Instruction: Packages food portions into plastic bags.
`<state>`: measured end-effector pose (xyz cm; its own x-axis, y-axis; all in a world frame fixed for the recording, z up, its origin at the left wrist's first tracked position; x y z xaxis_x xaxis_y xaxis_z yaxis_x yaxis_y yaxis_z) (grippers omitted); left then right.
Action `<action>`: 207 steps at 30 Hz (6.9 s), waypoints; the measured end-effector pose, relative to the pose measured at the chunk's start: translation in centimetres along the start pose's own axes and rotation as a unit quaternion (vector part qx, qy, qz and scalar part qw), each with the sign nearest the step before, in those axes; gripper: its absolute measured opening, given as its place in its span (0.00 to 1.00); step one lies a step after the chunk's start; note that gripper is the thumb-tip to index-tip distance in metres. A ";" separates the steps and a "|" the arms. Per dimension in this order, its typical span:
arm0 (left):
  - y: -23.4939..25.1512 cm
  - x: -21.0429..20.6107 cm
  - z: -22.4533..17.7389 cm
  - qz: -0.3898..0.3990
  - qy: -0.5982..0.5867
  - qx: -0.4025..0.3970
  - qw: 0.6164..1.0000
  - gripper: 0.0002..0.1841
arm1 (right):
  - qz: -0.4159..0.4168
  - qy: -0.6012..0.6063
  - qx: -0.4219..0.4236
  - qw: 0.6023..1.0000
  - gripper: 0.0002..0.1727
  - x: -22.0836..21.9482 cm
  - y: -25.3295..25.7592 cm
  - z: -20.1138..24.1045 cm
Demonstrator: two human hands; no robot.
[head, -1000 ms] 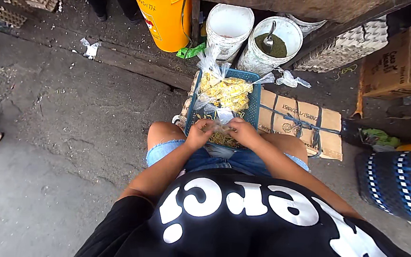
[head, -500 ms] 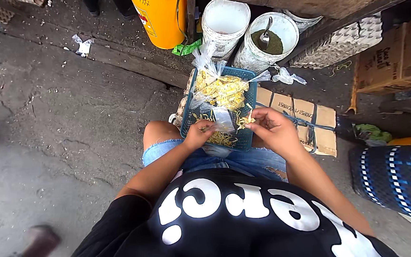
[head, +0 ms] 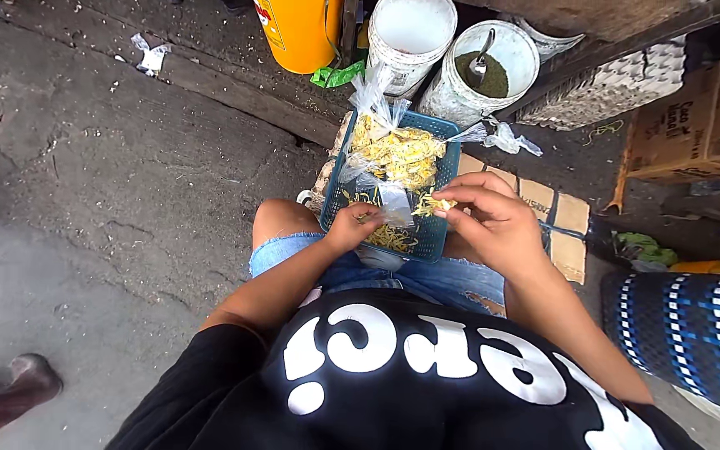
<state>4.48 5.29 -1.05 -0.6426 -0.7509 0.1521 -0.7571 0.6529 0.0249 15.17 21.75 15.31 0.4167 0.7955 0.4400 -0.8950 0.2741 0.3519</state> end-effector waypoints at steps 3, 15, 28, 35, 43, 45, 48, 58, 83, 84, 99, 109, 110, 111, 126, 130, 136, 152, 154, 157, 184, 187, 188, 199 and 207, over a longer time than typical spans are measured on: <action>0.1 -0.1 0.2 0.002 -0.010 -0.007 1.000 0.09 | -0.003 0.043 -0.017 0.999 0.11 -0.6 0.2 0.1; -0.1 0.2 0.0 0.005 -0.022 -0.019 1.000 0.08 | 0.042 0.042 -0.006 0.998 0.08 -3.2 -1.1 -2.4; 0.0 0.3 0.0 0.018 -0.028 0.008 0.999 0.09 | 0.066 -0.048 0.017 0.996 0.09 -3.8 -0.9 -2.4; -0.1 0.0 -0.9 0.034 -0.022 0.011 0.999 0.15 | 0.039 -0.022 -0.064 0.997 0.09 -4.9 -0.7 -2.3; 0.0 0.1 -2.1 0.021 -0.031 -0.011 0.999 0.12 | 0.075 0.024 -0.090 0.993 0.14 -5.6 -0.7 -2.1; -0.1 0.0 -2.3 0.019 -0.036 -0.009 0.999 0.11 | 0.087 0.022 -0.083 0.992 0.18 -5.5 -0.8 -2.1; -0.1 0.1 -2.7 0.010 -0.044 0.000 0.999 0.09 | 0.105 0.035 -0.098 0.989 0.24 -5.5 -1.1 -2.3; 0.2 0.3 -1.8 0.014 -0.039 0.014 0.999 0.12 | 0.004 0.039 -0.029 0.999 0.05 -3.7 0.1 0.0; 0.3 0.7 -4.0 0.037 -0.050 -0.004 0.998 0.19 | 0.108 -0.160 0.139 0.971 0.25 -6.9 -0.6 -1.8; 0.3 0.6 -4.1 0.041 -0.038 -0.006 0.998 0.19 | 0.120 -0.158 0.112 0.974 0.25 -6.9 -0.6 -2.4; -0.3 -0.1 -2.6 0.054 0.025 -0.011 0.998 0.14 | 0.072 -0.138 -0.004 0.988 0.10 -3.6 1.0 -0.7; -0.8 -0.1 -2.4 0.058 0.001 -0.060 0.997 0.12 | 0.129 -0.095 -0.101 0.982 0.10 -3.3 1.4 -0.1; -0.9 -0.2 -2.1 0.060 -0.001 -0.050 0.997 0.12 | 0.119 -0.097 -0.098 0.983 0.09 -3.0 1.4 -0.2; -1.0 -0.2 -1.9 0.062 -0.002 -0.038 0.997 0.12 | 0.113 -0.093 -0.093 0.985 0.08 -2.7 1.4 -0.1; -1.2 -0.6 -1.7 0.069 -0.020 -0.024 0.997 0.16 | 0.117 -0.199 0.020 0.973 0.10 -2.2 1.0 1.6; -1.1 -0.9 -0.9 0.097 0.019 0.024 0.995 0.19 | 0.110 -0.182 0.020 0.977 0.09 -1.9 1.1 2.1; -0.7 -0.9 0.1 0.117 0.055 0.072 0.989 0.17 | 0.106 -0.137 0.024 0.985 0.09 -2.8 0.3 1.5; -0.6 -0.8 0.2 0.107 0.051 0.064 0.991 0.18 | 0.168 -0.153 -0.049 0.973 0.12 -3.7 1.0 0.9; -0.6 -0.8 0.2 0.105 0.042 0.061 0.992 0.19 | 0.163 -0.149 -0.054 0.974 0.11 -3.8 1.1 1.1; -0.7 -0.7 0.2 0.101 0.031 0.049 0.993 0.19 | 0.177 -0.123 -0.049 0.975 0.10 -4.2 1.1 1.2; -0.8 1.4 -4.0 0.002 0.005 -0.099 0.995 0.07 | 0.339 -0.217 -0.132 0.906 0.15 -5.4 0.1 -2.4; -0.2 2.1 -4.7 0.013 -0.017 -0.112 0.993 0.05 | 0.376 -0.241 -0.123 0.886 0.14 -5.7 0.6 -2.7; -0.1 2.4 -4.6 0.012 -0.023 -0.112 0.993 0.05 | 0.380 -0.249 -0.120 0.883 0.14 -5.5 0.9 -2.9; 0.2 1.3 -5.4 0.137 0.038 -0.145 0.979 0.08 | 0.391 -0.235 -0.045 0.889 0.16 -4.8 1.7 0.5; 0.0 0.5 -4.9 0.151 0.006 -0.062 0.986 0.24 | 0.267 -0.189 0.035 0.944 0.13 -1.4 1.6 2.4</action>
<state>4.69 5.41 3.86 -0.8350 -0.5188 0.1837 -0.5096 0.8548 0.0978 13.50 19.76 17.29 -0.0524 0.5567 0.8290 -0.9864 -0.1583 0.0439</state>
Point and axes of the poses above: each hand's wrist, its own y-axis towards the middle knuckle, its own x-axis out of the back of the hand, z = x × y, the point moved 5 cm from there along y, towards the middle knuckle, and after that the axes turned 6 degrees about -z, right-handed, at the moved point
